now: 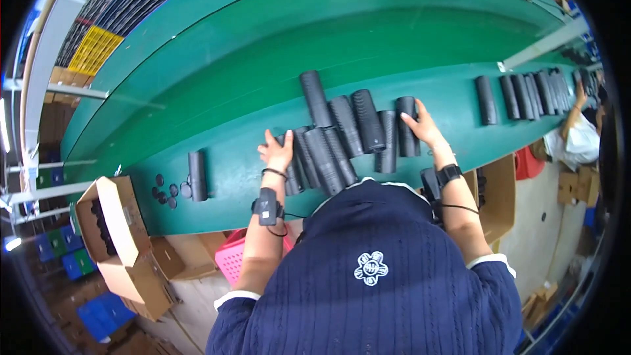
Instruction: The person picks up several black cylinders from a box and places them on a conveyor belt. The person then presses a cap onto the end of each cylinder and applies a small sticker before placing them back into a box.
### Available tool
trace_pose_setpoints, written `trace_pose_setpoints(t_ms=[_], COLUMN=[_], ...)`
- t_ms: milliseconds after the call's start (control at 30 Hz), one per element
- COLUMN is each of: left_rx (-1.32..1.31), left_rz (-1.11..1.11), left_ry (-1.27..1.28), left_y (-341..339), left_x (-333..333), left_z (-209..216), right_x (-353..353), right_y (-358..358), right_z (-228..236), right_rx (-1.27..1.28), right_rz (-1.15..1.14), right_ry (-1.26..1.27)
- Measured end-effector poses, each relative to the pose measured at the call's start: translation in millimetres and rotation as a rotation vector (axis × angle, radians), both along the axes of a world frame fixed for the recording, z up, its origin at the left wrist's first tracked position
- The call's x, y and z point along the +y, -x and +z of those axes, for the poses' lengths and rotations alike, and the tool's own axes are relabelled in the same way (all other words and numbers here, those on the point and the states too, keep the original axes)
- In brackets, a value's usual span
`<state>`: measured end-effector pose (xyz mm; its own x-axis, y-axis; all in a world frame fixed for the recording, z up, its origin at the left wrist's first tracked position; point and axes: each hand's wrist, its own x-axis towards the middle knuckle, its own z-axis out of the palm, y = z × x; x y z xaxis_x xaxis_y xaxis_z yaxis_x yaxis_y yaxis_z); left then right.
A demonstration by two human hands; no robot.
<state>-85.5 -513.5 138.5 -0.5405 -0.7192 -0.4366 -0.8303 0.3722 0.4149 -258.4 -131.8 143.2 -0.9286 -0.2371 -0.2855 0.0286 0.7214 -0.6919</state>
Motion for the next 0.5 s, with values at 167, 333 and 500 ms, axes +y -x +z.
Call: trace_pose_setpoints(t_ms=[167,333,500], left_rx=[0.139,0.223,0.449], left_rz=[-0.125,-0.313,-0.288], left_ry=[0.155,0.087,-0.315], left_y=[43.0,104.6,130.8], left_x=[18.8,20.0,15.7], left_z=[29.1,20.2,24.8], right_x=[6.2,-6.4,-0.3], right_y=[7.5,1.2,-2.6], right_z=[-7.7,1.4,10.1], right_rx=[-0.08,-0.099,0.131], right_rz=[-0.095,-0.106,-0.107], right_ry=[-0.033,-0.009,-0.001])
